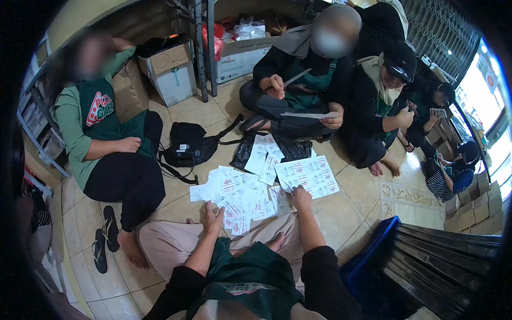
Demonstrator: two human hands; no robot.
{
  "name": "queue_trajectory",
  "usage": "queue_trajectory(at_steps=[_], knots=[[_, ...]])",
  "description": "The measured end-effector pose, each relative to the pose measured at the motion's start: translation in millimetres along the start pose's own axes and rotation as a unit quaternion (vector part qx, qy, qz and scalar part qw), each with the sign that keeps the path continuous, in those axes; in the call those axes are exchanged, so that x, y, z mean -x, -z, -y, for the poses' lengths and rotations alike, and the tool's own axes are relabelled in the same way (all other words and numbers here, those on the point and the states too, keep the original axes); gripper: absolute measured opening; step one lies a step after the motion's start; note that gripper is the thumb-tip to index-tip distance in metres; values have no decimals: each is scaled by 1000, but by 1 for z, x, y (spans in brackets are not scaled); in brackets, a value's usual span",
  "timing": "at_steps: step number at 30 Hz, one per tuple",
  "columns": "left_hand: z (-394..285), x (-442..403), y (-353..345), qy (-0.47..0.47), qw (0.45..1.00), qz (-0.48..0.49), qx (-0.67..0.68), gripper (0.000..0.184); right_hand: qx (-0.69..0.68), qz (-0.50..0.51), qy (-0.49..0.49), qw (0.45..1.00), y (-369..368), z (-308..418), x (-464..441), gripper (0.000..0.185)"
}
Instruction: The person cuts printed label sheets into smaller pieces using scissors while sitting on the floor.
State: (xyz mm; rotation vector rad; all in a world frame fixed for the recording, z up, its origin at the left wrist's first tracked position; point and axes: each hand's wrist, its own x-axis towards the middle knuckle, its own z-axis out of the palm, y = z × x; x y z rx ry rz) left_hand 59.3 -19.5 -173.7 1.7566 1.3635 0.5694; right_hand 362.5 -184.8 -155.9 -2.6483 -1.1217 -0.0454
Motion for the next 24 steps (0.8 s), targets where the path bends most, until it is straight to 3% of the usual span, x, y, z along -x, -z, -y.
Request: queue_trajectory(at_steps=[5,10,16,19,21,23,24], knots=[[-17,6,1,-1,998,39,-57,67,-38,-27,-9,999,0,4,8,20],[-15,5,-1,-37,996,11,-79,63,-3,10,-17,1000,6,10,8,18],[-11,4,2,-70,991,-5,-109,60,-37,-43,-51,997,6,3,4,16],[-20,7,4,-70,996,-10,-63,57,-144,31,-120,982,11,-1,2,17],[-13,4,-2,-85,995,-15,-52,57,-218,-92,-81,968,10,0,2,19],[-7,-1,-10,-101,994,-22,-40,57,-227,-122,-51,965,14,13,9,17],[-5,-3,-14,-77,994,37,64,58,-235,-149,-22,960,19,26,16,15]])
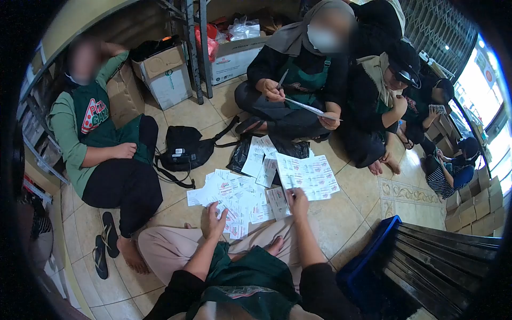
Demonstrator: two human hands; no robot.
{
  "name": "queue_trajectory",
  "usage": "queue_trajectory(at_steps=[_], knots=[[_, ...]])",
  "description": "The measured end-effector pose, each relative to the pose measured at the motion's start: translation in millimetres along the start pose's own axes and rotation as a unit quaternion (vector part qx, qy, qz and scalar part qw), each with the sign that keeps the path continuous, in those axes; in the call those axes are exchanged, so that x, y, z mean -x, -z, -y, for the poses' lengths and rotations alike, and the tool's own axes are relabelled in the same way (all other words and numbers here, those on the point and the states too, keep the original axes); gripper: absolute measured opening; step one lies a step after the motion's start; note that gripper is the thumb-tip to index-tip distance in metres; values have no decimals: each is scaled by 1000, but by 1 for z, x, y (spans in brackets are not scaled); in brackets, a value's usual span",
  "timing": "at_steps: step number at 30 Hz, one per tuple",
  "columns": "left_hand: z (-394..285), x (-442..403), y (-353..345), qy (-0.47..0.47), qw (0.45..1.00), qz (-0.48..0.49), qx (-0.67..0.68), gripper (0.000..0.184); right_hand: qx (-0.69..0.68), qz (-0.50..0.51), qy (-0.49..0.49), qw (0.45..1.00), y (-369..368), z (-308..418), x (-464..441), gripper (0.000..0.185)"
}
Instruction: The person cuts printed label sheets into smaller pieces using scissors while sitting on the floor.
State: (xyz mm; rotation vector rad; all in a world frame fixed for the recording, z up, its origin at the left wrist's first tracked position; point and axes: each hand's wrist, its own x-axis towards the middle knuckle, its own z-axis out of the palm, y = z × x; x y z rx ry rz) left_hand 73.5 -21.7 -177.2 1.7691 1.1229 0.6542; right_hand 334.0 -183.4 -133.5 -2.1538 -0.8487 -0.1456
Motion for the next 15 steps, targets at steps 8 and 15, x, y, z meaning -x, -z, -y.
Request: queue_trajectory(at_steps=[8,15], knots=[[-1,12,-14,186,921,200,277,40,-104,336,122,928,-33,122,86,18],[16,8,-8,204,952,103,205,27,-187,469,194,841,-50,121,105,24]])
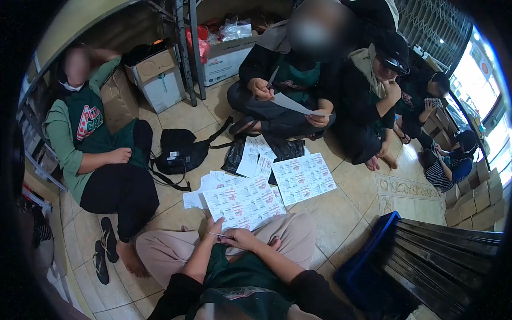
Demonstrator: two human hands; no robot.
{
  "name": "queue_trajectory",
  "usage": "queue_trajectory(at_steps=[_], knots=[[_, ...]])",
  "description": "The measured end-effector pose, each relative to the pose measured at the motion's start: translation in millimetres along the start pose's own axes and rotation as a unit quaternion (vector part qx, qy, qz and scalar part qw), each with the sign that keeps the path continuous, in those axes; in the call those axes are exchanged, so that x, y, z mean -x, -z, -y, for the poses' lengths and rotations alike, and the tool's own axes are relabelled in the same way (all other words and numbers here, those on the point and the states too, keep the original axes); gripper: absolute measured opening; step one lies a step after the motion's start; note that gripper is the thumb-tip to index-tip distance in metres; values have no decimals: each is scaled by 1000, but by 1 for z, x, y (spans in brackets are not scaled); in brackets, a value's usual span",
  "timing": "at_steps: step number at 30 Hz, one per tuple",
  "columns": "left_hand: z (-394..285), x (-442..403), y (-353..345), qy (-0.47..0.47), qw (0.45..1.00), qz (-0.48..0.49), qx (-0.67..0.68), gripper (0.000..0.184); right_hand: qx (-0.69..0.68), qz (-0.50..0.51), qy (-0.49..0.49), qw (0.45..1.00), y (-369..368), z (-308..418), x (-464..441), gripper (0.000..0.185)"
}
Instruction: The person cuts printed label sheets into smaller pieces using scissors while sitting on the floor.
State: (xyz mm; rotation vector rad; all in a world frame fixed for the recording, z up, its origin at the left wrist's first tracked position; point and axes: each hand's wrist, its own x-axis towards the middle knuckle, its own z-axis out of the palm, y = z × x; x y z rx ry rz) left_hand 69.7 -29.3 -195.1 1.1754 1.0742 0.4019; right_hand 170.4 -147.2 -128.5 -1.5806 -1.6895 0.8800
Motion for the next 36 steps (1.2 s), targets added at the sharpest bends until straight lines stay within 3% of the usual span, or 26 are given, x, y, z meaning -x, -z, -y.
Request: queue_trajectory(at_steps=[1,7,11,16,22,26,28,30,32,33,34,36], knots=[[13,-9,0,-56,997,-11,-50,27,17,-13,-16,1000,0,-2,0,25],[-1,0,-2,-66,966,-29,-249,31,42,-62,-68,995,10,2,-1,23],[22,-17,2,-46,967,-26,-248,30,98,-51,-47,993,3,-10,0,25],[18,-12,1,-123,968,-37,-218,32,120,-6,-66,991,-1,-13,-1,27],[28,-20,2,-133,966,-30,-218,30,125,0,-77,989,-1,-13,0,29],[18,-14,1,-128,968,-29,-214,29,115,-17,-55,992,-2,-15,0,31],[23,-18,2,-172,966,-45,-185,29,109,-3,-72,991,2,-10,0,31],[-16,1,8,-168,971,-54,-161,29,101,15,-89,991,4,-2,1,32],[-30,-4,20,-189,978,-67,-59,31,41,-163,13,986,1,2,4,27],[-45,-2,30,-208,974,-82,-38,31,12,-128,-12,992,3,5,8,40],[-60,-1,43,-226,969,-101,-19,32,0,-119,-9,993,1,11,14,40],[-92,11,65,-266,954,-119,71,33,-288,-107,-104,946,4,38,25,53]])
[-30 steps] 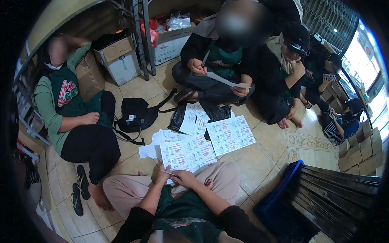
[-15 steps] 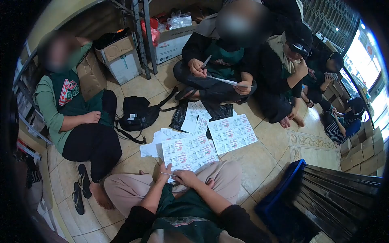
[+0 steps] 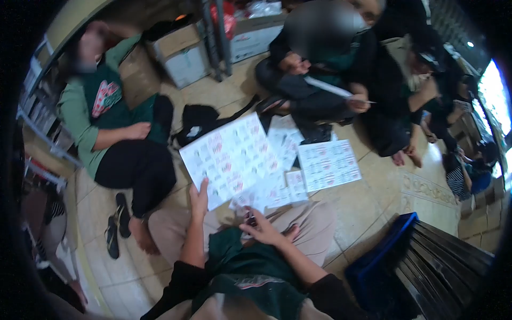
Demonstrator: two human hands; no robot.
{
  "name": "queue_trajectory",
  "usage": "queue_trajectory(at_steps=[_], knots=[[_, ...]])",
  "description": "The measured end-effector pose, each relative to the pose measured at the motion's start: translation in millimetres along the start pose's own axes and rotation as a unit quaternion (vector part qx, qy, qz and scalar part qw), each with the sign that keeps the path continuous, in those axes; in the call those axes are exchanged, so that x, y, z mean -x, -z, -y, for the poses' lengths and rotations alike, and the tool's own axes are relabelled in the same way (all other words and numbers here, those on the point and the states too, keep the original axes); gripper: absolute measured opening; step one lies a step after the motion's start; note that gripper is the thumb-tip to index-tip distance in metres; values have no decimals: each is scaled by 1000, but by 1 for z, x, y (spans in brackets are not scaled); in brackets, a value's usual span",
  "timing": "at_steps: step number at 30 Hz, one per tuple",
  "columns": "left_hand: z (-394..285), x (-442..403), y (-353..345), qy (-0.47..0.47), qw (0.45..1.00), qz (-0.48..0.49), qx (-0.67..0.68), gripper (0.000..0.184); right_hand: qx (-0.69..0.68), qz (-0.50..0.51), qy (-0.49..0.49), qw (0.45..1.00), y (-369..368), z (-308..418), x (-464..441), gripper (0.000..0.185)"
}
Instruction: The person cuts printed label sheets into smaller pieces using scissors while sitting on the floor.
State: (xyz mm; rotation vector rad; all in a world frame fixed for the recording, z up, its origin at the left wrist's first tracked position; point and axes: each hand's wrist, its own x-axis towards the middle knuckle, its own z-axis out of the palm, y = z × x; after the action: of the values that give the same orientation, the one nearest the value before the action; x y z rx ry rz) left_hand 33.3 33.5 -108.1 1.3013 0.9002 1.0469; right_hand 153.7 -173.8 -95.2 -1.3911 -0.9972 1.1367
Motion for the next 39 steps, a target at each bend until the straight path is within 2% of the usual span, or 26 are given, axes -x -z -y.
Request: queue_trajectory(at_steps=[2,3,5,6,8,10,12,13,15,20,22,23,28,33,39], knots=[[-37,-2,15,36,994,-41,99,31,-118,73,-90,986,4,1,10,60],[-42,0,26,34,994,-58,87,31,-125,91,-92,984,1,3,15,60],[-54,-3,40,64,992,-66,90,30,-338,99,-140,926,-1,14,24,60],[-60,-2,46,61,991,-76,86,30,-339,110,-142,924,-1,20,25,60],[-71,2,53,104,990,-55,75,30,-204,174,-86,960,-2,27,28,63],[-77,5,56,107,991,-53,57,31,-185,191,-86,960,-5,30,23,64],[-80,7,58,103,993,-30,44,30,-71,235,-88,965,-5,38,20,63],[-81,8,58,110,992,-34,46,30,-72,238,-96,964,-8,40,19,63],[-81,9,57,111,992,-18,56,28,-167,216,-62,960,-12,44,18,63],[-77,8,58,120,990,-13,67,26,-189,228,-104,950,-10,51,17,62],[-76,8,59,118,990,-10,73,26,-184,230,-125,947,-8,46,18,56],[-75,7,59,121,990,-9,73,26,-173,215,-104,956,-9,48,18,51],[-72,5,61,136,988,-6,66,27,-184,189,-108,959,-9,57,15,55],[-71,5,60,140,989,-7,55,26,-263,136,-106,949,-8,64,8,58],[-74,5,58,133,988,7,77,25,-261,135,-98,951,-8,65,1,59]])
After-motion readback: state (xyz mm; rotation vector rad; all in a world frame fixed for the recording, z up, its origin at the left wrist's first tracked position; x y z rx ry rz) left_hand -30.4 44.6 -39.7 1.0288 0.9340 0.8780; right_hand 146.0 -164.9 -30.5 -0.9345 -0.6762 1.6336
